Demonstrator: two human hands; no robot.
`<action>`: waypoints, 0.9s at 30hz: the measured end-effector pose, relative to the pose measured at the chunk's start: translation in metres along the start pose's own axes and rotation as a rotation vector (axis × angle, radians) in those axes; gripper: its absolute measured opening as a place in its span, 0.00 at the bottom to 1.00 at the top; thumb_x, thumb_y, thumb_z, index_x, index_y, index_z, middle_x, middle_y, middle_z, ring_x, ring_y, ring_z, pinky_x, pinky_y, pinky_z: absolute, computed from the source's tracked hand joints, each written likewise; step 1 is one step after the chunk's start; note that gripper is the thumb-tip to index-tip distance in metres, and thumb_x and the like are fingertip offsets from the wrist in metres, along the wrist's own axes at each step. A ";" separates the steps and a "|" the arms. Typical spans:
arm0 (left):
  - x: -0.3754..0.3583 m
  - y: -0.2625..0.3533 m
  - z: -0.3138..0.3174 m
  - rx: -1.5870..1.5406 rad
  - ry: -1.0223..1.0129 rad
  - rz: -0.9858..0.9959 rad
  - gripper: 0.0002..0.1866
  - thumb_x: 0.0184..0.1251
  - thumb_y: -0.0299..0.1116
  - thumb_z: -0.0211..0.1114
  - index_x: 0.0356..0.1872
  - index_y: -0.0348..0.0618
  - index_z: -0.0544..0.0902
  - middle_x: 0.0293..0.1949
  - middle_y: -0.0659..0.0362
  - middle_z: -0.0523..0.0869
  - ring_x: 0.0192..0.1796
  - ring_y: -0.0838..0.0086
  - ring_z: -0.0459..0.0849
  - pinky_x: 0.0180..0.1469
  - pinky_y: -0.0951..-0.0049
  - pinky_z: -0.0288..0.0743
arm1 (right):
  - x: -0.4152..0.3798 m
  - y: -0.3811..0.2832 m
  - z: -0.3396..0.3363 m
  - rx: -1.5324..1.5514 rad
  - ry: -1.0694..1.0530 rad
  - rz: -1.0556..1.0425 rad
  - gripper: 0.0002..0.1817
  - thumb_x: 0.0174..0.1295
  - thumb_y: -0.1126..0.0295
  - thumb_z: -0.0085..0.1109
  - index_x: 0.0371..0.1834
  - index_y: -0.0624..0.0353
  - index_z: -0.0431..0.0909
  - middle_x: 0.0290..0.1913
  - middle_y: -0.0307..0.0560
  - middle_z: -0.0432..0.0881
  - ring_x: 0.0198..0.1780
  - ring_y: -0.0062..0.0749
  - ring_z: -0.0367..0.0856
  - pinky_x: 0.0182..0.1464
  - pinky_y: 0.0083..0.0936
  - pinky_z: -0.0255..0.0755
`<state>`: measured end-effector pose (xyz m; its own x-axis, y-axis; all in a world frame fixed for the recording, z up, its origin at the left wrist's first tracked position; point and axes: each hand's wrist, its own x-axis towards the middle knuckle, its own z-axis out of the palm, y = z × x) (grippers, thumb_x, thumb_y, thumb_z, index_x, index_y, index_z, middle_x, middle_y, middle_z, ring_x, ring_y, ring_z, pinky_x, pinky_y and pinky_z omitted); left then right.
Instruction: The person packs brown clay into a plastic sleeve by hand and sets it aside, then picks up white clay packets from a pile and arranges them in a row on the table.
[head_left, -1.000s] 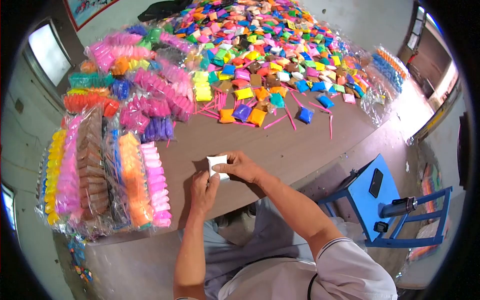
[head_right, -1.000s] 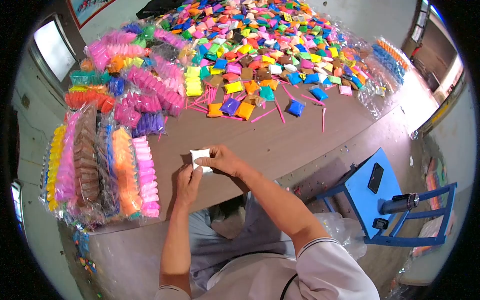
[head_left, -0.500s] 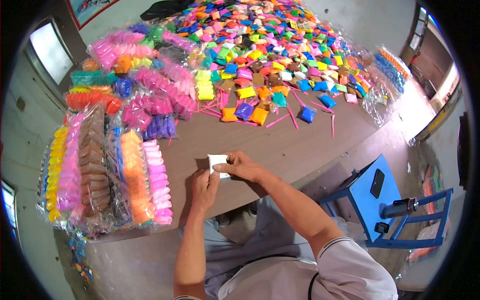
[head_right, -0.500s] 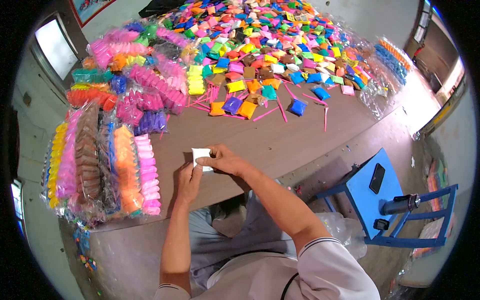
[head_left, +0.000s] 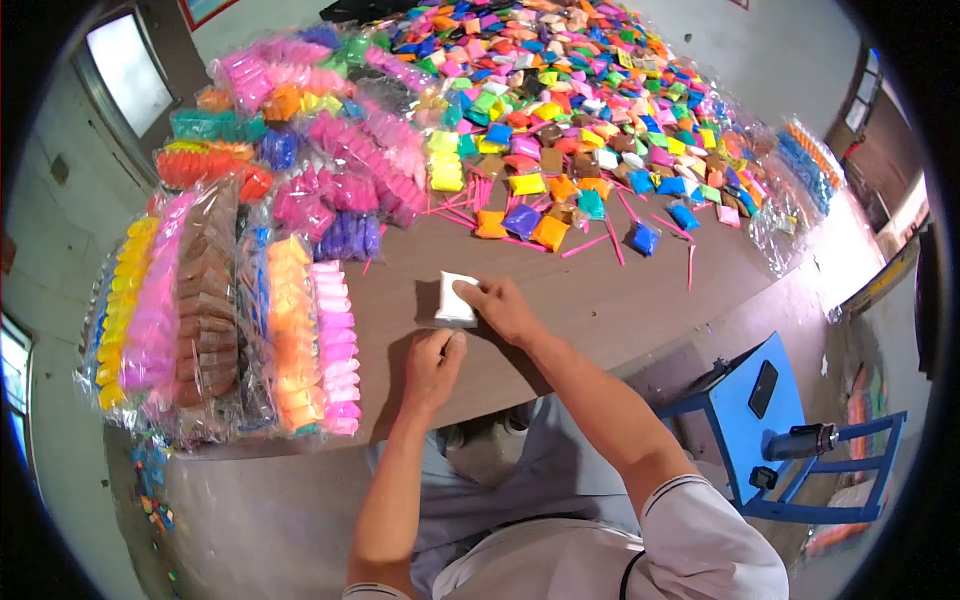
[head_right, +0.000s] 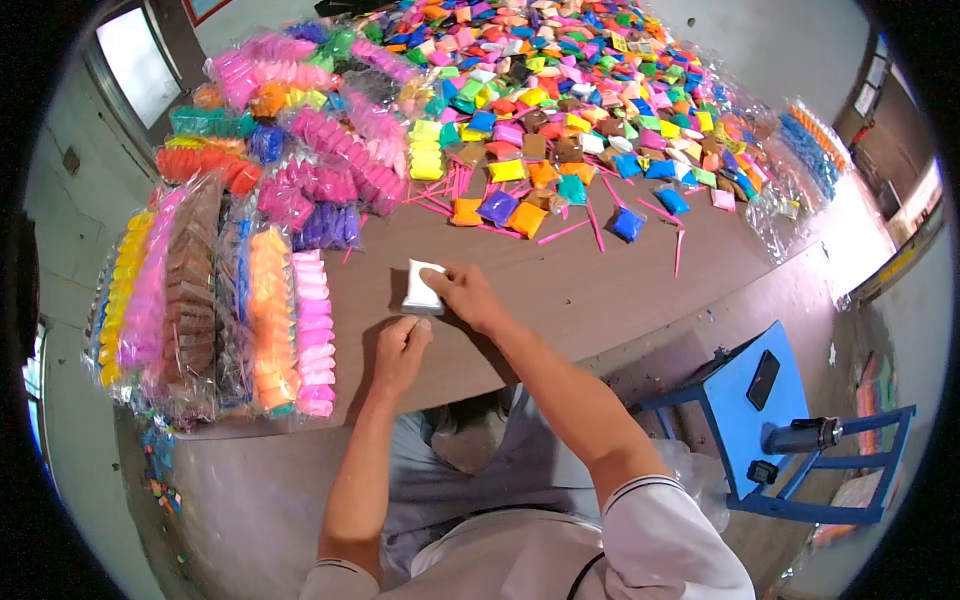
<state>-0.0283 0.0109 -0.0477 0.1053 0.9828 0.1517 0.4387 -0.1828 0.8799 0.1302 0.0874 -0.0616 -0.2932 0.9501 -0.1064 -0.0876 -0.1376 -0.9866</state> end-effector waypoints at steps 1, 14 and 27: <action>0.001 -0.004 0.005 0.087 0.051 0.151 0.14 0.68 0.37 0.60 0.27 0.36 0.79 0.27 0.48 0.81 0.34 0.52 0.80 0.43 0.53 0.70 | 0.008 -0.001 0.011 -0.028 0.000 -0.072 0.15 0.72 0.60 0.59 0.46 0.63 0.84 0.34 0.35 0.82 0.34 0.17 0.75 0.34 0.21 0.71; 0.001 -0.001 0.013 0.378 0.121 0.387 0.06 0.54 0.29 0.63 0.23 0.39 0.76 0.26 0.52 0.81 0.36 0.55 0.80 0.44 0.55 0.70 | 0.070 -0.005 0.066 -0.738 -0.070 -0.397 0.20 0.56 0.55 0.72 0.46 0.54 0.83 0.36 0.48 0.83 0.38 0.40 0.82 0.40 0.35 0.74; -0.002 0.012 0.011 0.364 0.094 0.403 0.05 0.56 0.28 0.63 0.26 0.38 0.77 0.29 0.50 0.82 0.39 0.54 0.80 0.46 0.55 0.69 | 0.053 -0.007 0.054 -0.679 -0.251 -0.654 0.17 0.52 0.62 0.75 0.45 0.51 0.87 0.46 0.45 0.81 0.48 0.41 0.81 0.50 0.33 0.75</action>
<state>-0.0133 0.0068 -0.0427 0.2560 0.8283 0.4984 0.6621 -0.5260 0.5339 0.0637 0.1234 -0.0538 -0.5828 0.6835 0.4394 0.2388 0.6610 -0.7114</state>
